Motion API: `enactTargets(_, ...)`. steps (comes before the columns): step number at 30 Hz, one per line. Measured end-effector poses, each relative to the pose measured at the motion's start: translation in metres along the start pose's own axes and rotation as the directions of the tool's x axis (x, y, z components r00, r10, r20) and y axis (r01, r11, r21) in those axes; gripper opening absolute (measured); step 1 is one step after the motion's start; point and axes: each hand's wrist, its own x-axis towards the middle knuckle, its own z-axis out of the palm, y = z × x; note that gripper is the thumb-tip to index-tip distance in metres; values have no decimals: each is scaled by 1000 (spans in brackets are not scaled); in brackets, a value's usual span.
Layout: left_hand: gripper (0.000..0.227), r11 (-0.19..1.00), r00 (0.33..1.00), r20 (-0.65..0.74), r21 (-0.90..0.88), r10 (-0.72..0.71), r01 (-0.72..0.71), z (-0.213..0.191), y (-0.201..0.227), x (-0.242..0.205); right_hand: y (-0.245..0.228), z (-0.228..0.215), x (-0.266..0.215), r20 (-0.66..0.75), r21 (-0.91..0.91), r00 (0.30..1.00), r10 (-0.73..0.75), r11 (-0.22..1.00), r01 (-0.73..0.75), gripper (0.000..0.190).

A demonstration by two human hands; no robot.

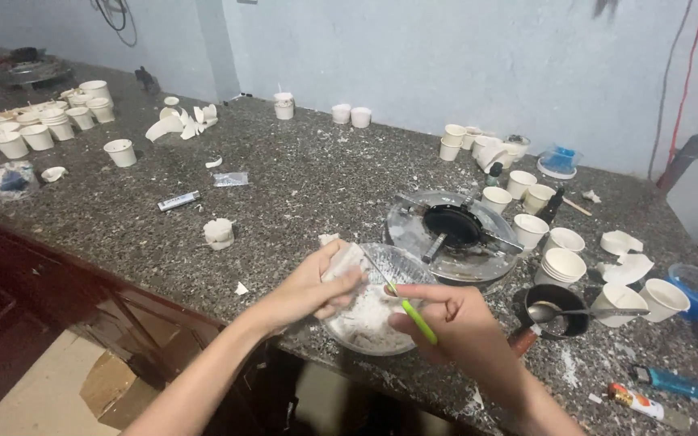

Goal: Trimming excess wax flashing from a molded object using a pair of scissors.

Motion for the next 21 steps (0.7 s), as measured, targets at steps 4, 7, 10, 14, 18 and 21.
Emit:
enactTargets(4, 63, 988, 994, 42, -113, -99, 103, 2, 18, 4, 12, -9, 4, -22, -148, 999, -37, 988, 33, 70)
enactTargets(7, 62, 970, 991, 23, -201, -133, 135, -4, 19, 7, 29, -23, 11, -3, -308, 987, -158, 939, 149, 53)
enactTargets(10, 46, 950, 997, -19, -306, -73, 64, -8, 18, 11, 37, -33, 15, 28, -578, 927, -374, 751, 320, 51)
enactTargets(14, 30, 942, 981, -167, -332, -100, 40, -1, 29, 12, 29, -32, 12, 43, -672, 938, -343, 685, 281, 60)
enactTargets(18, 41, 967, 960, -246, -243, -137, 75, 8, 36, 12, 16, -26, 10, -41, -638, 987, -157, 764, 95, 50)
enactTargets(21, 44, 961, 933, -309, -256, -186, 107, 16, 38, 14, 12, -25, 10, -139, -654, 980, -141, 756, 16, 33)
